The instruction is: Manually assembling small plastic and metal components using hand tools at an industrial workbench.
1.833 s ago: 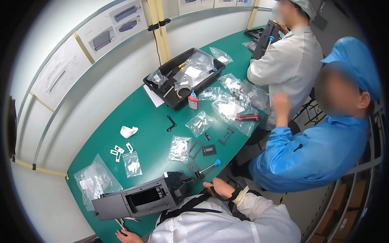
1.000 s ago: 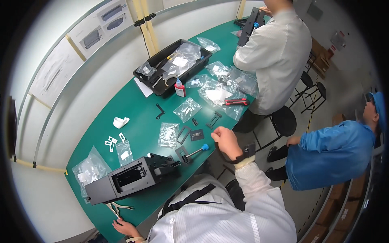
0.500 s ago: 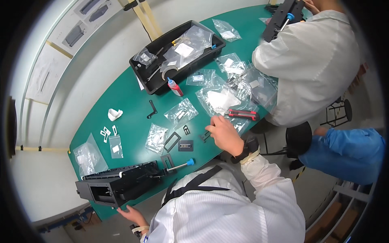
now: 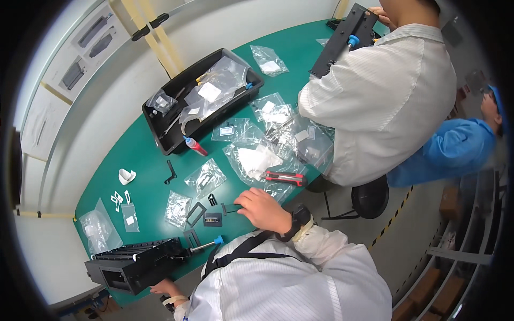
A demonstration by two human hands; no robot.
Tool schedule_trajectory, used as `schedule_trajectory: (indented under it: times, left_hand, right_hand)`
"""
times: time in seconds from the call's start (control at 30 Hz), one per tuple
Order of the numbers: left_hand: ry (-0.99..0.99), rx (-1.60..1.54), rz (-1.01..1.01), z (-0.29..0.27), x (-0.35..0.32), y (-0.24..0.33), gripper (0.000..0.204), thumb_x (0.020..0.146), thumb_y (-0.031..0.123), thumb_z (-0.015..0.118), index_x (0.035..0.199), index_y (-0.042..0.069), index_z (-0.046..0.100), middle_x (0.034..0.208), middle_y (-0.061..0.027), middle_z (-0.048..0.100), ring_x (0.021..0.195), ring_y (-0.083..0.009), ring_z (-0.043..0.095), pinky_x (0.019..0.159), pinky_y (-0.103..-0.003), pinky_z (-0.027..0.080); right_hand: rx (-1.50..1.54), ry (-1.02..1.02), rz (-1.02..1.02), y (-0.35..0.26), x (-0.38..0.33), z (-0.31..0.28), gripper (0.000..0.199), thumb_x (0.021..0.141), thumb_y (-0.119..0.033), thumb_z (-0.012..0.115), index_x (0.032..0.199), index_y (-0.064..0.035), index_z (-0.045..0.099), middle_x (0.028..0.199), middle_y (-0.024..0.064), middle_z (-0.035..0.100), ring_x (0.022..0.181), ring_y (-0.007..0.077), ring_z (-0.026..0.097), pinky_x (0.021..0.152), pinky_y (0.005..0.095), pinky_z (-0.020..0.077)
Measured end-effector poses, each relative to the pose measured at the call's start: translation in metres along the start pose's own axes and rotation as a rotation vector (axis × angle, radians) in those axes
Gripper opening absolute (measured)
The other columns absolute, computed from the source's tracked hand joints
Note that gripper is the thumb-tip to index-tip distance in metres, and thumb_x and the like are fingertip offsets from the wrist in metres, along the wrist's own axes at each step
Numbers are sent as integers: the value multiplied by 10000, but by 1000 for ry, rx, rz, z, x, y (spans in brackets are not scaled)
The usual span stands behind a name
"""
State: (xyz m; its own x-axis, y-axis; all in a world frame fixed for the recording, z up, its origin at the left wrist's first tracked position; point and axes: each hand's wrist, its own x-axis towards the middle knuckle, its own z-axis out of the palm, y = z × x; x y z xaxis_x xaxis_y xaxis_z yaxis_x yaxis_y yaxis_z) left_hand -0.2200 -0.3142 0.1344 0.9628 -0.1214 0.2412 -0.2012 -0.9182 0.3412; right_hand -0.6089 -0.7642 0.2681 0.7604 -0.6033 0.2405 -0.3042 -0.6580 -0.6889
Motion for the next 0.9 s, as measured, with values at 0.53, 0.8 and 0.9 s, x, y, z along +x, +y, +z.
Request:
schedule_trajectory:
  times: [0.53, 0.8, 0.9]
  left_hand:
    - [40, 62, 6, 0, -15, 15, 613, 993, 341, 655, 1368, -138, 583, 1294, -323, 610, 1254, -595, 535, 1064, -667, 456]
    - [34, 87, 13, 6, -12, 18, 612, 992, 343, 655, 1364, -139, 583, 1296, -325, 608, 1258, -595, 532, 1065, -668, 455]
    - [38, 99, 16, 10, -11, 22, 612, 992, 343, 655, 1362, -139, 584, 1297, -325, 607, 1259, -595, 531, 1066, -668, 454]
  right_hand:
    - [68, 140, 36, 2, 7, 10, 145, 881, -94, 824, 1008, -64, 758, 1072, 65, 710, 933, 290, 644, 815, 406, 533]
    - [-110, 15, -31, 1, 7, 17, 140, 901, -102, 739, 1034, -61, 725, 1153, 57, 690, 1013, 272, 617, 889, 399, 486]
    - [-137, -26, -46, 5, 10, 16, 185, 887, -104, 710, 1065, -54, 721, 1194, 61, 689, 1045, 269, 609, 923, 400, 473]
